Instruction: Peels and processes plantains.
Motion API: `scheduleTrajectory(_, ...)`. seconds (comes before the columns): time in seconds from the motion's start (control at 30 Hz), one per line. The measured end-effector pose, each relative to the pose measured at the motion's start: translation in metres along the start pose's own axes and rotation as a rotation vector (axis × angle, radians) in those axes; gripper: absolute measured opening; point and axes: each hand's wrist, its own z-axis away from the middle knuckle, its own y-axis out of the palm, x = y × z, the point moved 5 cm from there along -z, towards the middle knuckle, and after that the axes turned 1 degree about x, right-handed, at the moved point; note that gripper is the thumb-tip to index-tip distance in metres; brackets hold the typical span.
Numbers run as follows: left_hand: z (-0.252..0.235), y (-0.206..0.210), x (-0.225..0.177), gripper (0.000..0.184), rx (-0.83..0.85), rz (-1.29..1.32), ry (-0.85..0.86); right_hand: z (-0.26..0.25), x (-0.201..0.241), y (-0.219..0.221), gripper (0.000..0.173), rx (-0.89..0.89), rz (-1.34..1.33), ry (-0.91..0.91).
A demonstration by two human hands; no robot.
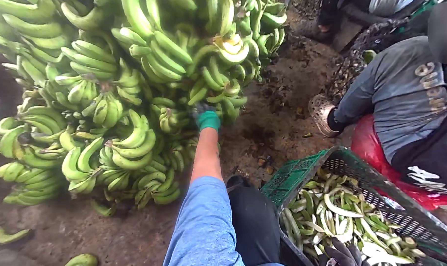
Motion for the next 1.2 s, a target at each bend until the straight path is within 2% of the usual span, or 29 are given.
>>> scheduleTrajectory(0.07, 0.001, 0.008, 0.006, 0.057, -0.009, -0.011, 0.071, 0.001, 0.0, 0.0, 0.022, 0.006, -0.013, 0.008)
scheduleTrajectory(0.2, 0.039, 0.029, 0.02, 0.057, 0.064, -0.089, 0.339, 0.004, 0.001, -0.002, 0.024, 0.018, -0.026, 0.024)
scheduleTrajectory(0.33, 0.09, 0.05, 0.031, 0.054, 0.086, 0.049, 0.413, 0.006, 0.002, -0.003, 0.026, 0.027, -0.055, 0.03)
scheduleTrajectory(0.5, 0.153, 0.073, 0.055, 0.053, 0.162, 0.512, 0.252, 0.008, 0.008, -0.008, 0.028, 0.037, -0.059, 0.049)
scheduleTrajectory(0.67, 0.18, 0.079, 0.088, 0.045, 0.013, 1.201, -0.015, 0.011, 0.004, -0.007, 0.03, 0.012, -0.045, 0.065)
scheduleTrajectory(0.77, 0.191, 0.058, 0.098, 0.045, -0.062, 1.596, -0.038, 0.01, 0.004, -0.01, 0.034, 0.012, -0.022, 0.053)
scheduleTrajectory(0.93, 0.214, -0.019, 0.096, 0.035, -0.191, 1.893, 0.225, -0.007, -0.002, -0.043, 0.041, -0.087, 0.065, -0.066)
scheduleTrajectory(0.97, 0.219, -0.032, 0.091, 0.036, -0.181, 1.948, 0.281, -0.014, -0.006, -0.05, 0.041, -0.024, 0.102, -0.022)
scheduleTrajectory(1.0, 0.223, -0.043, 0.086, 0.038, -0.157, 1.99, 0.353, -0.022, -0.012, -0.056, 0.043, 0.142, 0.136, 0.09)
scheduleTrajectory(1.07, 0.233, -0.065, 0.068, 0.039, -0.099, 2.044, 0.498, -0.032, -0.027, -0.061, 0.064, 0.531, 0.271, 0.313)
scheduleTrajectory(1.1, 0.239, -0.075, 0.056, 0.037, -0.053, 2.069, 0.567, -0.036, -0.03, -0.067, 0.077, 0.654, 0.298, 0.374)
scheduleTrajectory(1.13, 0.245, -0.084, 0.042, 0.036, 0.018, 2.084, 0.637, -0.041, -0.027, -0.076, 0.086, 0.675, 0.264, 0.371)
scheduleTrajectory(1.2, 0.263, -0.102, 0.014, 0.038, 0.154, 2.098, 0.702, -0.056, -0.002, -0.101, 0.091, 0.496, 0.03, 0.211)
